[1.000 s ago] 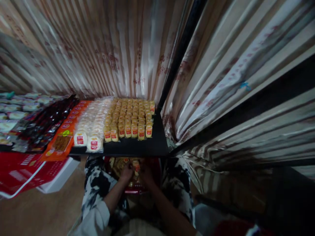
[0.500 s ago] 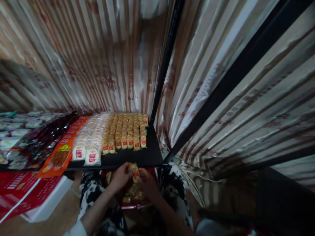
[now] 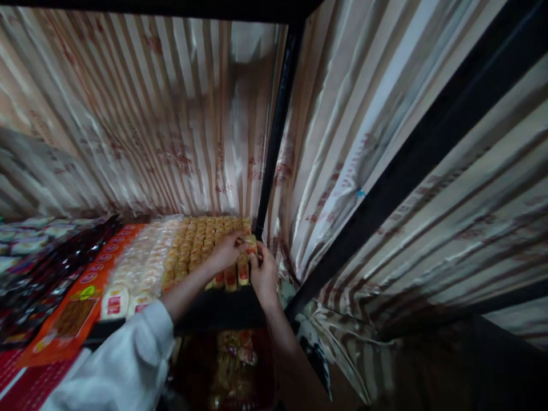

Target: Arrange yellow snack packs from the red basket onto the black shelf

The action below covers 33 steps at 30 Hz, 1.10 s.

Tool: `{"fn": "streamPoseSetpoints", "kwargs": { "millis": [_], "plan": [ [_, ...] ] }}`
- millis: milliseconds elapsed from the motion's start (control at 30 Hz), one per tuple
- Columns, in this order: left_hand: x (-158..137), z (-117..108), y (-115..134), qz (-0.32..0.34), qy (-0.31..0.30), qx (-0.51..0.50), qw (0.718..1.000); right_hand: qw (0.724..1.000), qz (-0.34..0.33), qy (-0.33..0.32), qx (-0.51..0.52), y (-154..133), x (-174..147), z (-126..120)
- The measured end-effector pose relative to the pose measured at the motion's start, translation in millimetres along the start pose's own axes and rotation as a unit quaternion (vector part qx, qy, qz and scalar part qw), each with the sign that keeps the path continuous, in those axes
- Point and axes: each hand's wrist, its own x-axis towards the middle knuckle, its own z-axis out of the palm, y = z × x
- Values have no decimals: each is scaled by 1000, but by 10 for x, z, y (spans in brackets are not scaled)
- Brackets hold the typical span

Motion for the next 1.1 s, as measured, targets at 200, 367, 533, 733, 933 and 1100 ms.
{"fn": "streamPoseSetpoints", "kwargs": {
  "millis": [200, 367, 533, 733, 933, 1100],
  "plan": [
    [614, 143, 29, 25, -36, 29, 999, 996, 5, 91, -25, 286, 490, 250],
    [857, 264, -99, 31, -43, 102, 993, 995, 39, 83, -26, 598, 649, 426],
    [996, 342, -313, 21, -62, 146, 987, 996, 69, 60, -17, 838, 686, 568],
    [1075, 374, -465, 43, -71, 219, 972, 994, 103, 15, -11, 1018, 708, 729],
    [1113, 451, -630, 70, -61, 269, 959, 993, 117, -11, -31, 1163, 712, 837],
    [1087, 495, -670, 113, -59, 247, 960, 993, 119, 6, -5, 1240, 678, 896]
  ]
}}
